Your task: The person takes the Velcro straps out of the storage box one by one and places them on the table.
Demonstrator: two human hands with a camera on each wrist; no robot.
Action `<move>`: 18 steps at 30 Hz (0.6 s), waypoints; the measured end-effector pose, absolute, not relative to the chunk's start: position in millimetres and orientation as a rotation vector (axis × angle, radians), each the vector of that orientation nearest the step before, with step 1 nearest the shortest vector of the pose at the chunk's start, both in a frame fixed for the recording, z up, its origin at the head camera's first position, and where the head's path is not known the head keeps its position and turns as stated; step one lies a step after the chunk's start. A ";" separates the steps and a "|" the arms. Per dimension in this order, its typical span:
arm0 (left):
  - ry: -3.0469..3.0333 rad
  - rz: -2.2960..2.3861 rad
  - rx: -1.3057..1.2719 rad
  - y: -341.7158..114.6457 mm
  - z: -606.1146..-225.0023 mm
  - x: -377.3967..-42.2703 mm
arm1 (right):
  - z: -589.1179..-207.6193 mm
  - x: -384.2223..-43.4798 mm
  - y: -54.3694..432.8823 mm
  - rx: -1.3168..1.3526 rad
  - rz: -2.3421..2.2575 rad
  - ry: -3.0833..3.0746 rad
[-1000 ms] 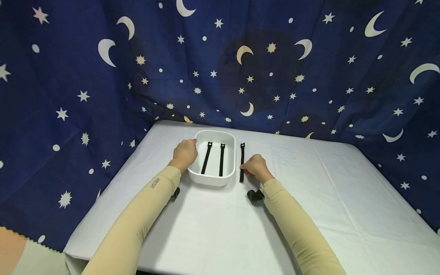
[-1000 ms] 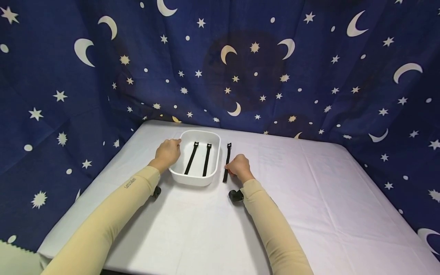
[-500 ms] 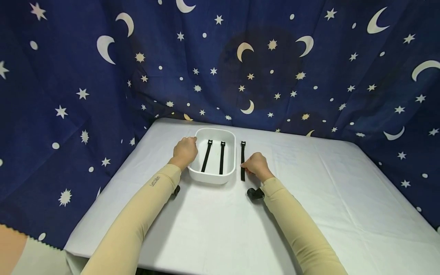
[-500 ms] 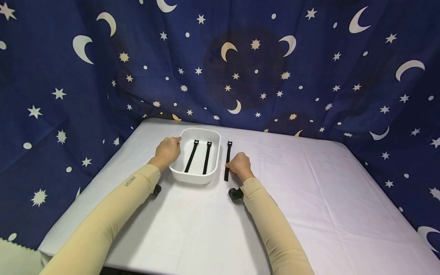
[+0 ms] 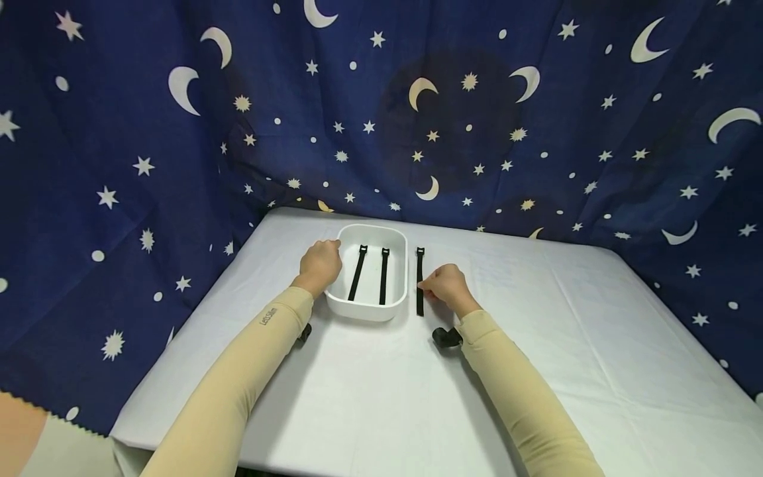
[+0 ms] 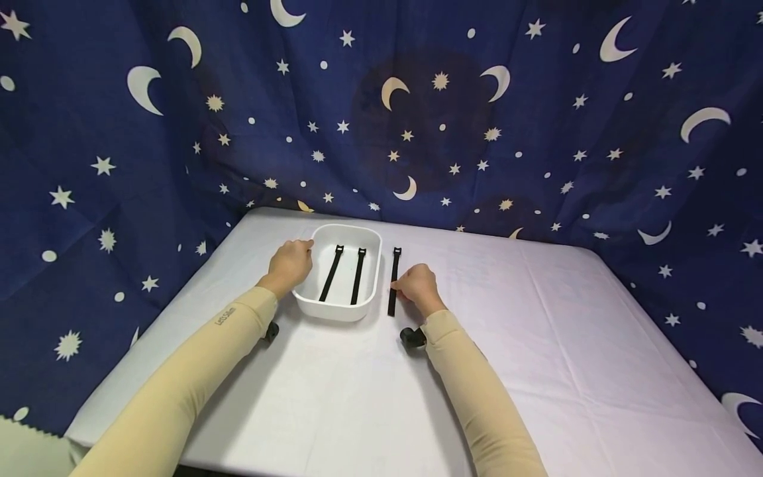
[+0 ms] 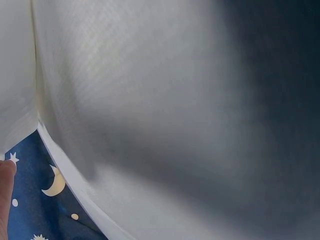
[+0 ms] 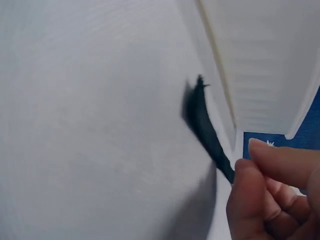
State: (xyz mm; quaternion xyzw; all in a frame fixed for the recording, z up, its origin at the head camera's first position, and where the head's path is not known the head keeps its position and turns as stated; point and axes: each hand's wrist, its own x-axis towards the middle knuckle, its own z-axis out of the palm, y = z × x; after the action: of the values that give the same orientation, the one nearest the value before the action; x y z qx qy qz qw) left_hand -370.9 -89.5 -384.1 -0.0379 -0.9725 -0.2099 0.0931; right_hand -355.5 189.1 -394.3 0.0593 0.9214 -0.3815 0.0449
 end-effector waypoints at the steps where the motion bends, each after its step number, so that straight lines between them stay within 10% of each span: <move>1: -2.886 -0.621 -0.113 -89.3 -384.3 -371.1 | -392.8 -355.0 189.3 0.176 -1.173 2.812; 18: -2.861 -0.627 -0.125 -90.1 -387.8 -373.3 | -369.3 -352.2 173.9 0.108 -1.372 2.778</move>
State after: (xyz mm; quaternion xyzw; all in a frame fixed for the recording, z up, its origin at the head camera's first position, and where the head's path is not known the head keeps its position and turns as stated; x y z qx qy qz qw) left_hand -373.3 -90.1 -387.8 -0.0425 -0.9705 -0.2128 0.1047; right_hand -352.2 173.9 -369.3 0.0349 0.8958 -0.4426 0.0208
